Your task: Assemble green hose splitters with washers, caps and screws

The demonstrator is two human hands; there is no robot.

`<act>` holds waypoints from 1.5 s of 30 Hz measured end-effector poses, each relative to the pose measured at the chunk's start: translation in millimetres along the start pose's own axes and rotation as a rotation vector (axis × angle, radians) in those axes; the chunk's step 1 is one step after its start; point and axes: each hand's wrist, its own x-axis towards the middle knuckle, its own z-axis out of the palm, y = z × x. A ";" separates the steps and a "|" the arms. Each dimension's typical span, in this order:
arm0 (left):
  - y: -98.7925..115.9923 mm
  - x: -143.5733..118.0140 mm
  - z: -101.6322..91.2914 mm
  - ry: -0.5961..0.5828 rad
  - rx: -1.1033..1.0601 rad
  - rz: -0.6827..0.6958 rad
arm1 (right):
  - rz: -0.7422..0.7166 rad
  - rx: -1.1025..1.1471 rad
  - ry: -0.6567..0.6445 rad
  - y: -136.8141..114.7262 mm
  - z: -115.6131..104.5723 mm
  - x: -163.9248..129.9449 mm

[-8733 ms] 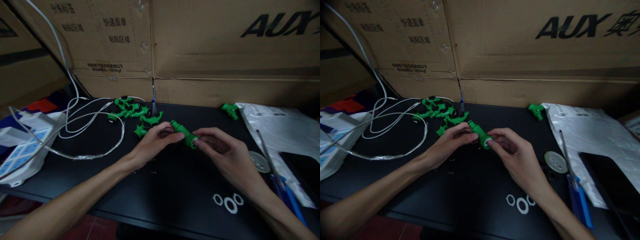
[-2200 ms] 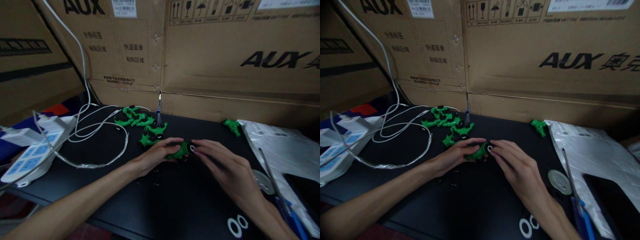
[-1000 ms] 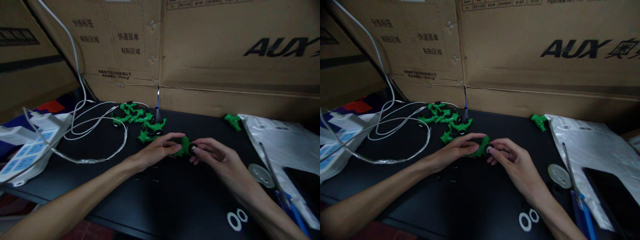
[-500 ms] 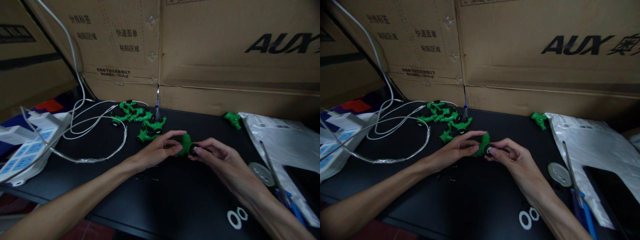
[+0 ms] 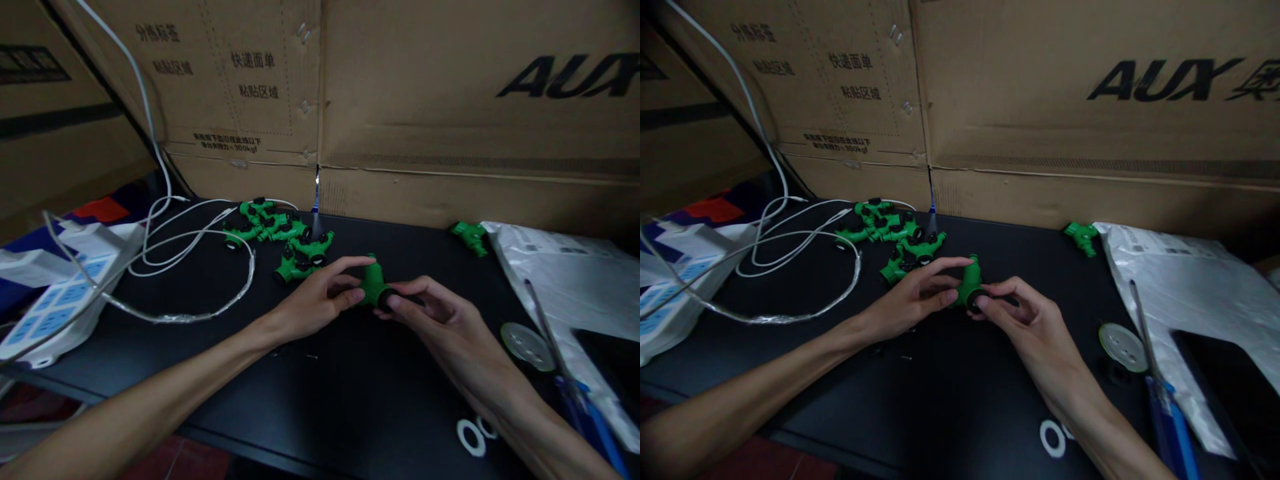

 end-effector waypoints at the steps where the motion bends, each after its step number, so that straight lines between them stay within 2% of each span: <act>1: 0.1 -0.3 0.2 -0.003 -0.001 0.001 | -0.003 0.003 0.006 0.9 0.6 -0.1; 6: 0.8 -1.0 0.2 -0.005 -0.062 -0.032 | -0.030 0.002 0.041 1.6 5.1 0.3; 12: 1.3 0.6 0.0 -0.004 -0.365 -0.117 | -0.153 -0.045 0.004 -5.5 11.7 -1.2; 18: 3.8 2.3 0.9 0.076 -0.442 -0.187 | -0.496 -0.341 0.219 -4.0 9.4 -2.5; 22: 1.5 3.0 1.6 0.082 -0.461 -0.194 | -0.692 -0.706 0.251 -2.5 5.7 -5.3; 26: 0.7 2.2 2.9 0.080 -0.473 -0.197 | -0.815 -0.836 0.235 -1.5 4.7 -7.5; 37: -0.5 2.5 3.6 0.099 -0.459 -0.190 | -0.790 -0.838 0.188 2.9 2.9 -4.7; 45: -0.1 0.9 2.8 0.098 -0.392 -0.166 | -0.663 -0.753 0.136 6.9 1.0 -2.9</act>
